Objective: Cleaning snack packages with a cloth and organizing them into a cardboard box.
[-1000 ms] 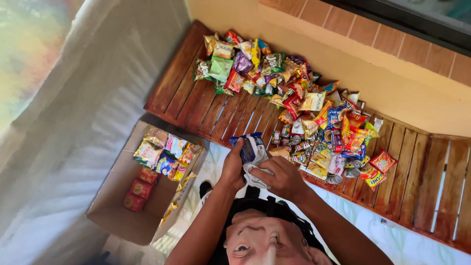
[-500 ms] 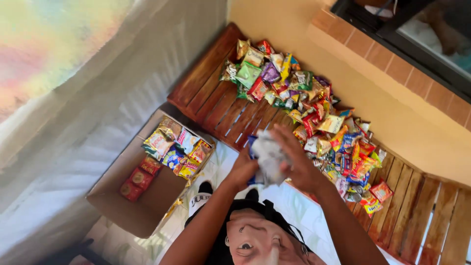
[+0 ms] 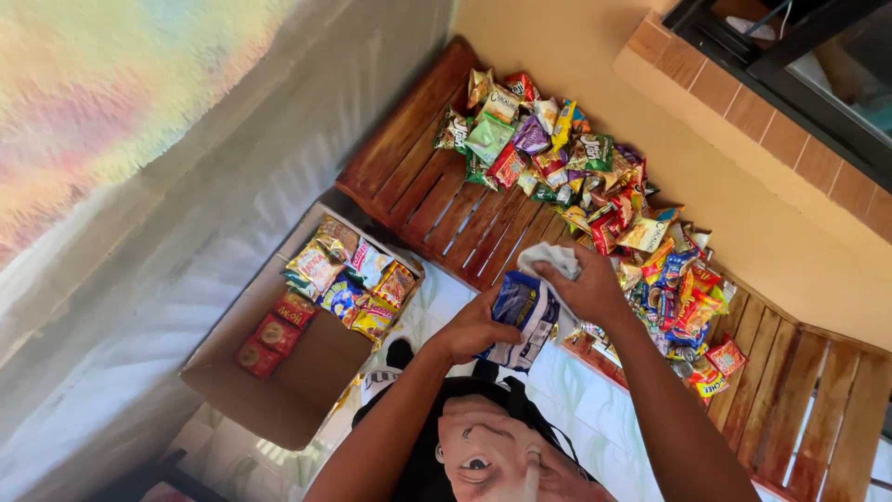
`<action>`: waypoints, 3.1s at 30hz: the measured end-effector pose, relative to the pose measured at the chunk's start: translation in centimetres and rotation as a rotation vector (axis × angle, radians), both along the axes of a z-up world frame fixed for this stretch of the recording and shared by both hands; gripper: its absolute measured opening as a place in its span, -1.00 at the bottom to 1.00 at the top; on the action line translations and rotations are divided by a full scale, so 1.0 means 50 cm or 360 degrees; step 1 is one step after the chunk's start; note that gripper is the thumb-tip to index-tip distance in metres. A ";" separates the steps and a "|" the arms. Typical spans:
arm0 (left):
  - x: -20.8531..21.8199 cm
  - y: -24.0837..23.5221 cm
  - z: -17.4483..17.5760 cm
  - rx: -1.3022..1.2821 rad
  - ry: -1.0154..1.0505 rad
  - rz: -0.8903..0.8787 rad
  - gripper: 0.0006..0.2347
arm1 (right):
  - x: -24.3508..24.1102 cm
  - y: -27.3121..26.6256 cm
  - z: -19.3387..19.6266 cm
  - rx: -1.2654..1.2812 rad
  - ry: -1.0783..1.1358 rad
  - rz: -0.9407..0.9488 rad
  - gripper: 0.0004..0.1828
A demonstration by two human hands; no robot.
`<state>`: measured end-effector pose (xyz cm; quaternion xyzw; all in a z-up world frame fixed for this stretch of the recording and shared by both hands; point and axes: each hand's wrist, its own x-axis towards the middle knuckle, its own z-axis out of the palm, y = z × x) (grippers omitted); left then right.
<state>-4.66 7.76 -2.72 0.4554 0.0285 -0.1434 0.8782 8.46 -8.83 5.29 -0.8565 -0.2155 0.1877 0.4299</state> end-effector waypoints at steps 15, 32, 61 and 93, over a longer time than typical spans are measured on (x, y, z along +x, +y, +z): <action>0.007 0.026 -0.002 -0.0010 0.0063 0.0084 -0.40 | -0.069 0.052 0.055 -0.0177 -0.0644 0.0307 -0.45; 0.014 0.010 -0.006 -0.0336 0.0072 0.0066 -0.45 | -0.038 0.055 -0.001 -0.0157 -0.0472 -0.0487 -0.56; 0.111 -0.071 -0.033 -0.1004 0.0707 0.0489 -0.46 | -0.121 -0.003 0.039 -0.0014 -0.1031 0.0455 -0.43; 0.102 -0.133 0.050 -0.0085 0.0336 0.0999 -0.73 | -0.067 -0.074 0.008 0.0040 -0.0334 -0.0008 -0.72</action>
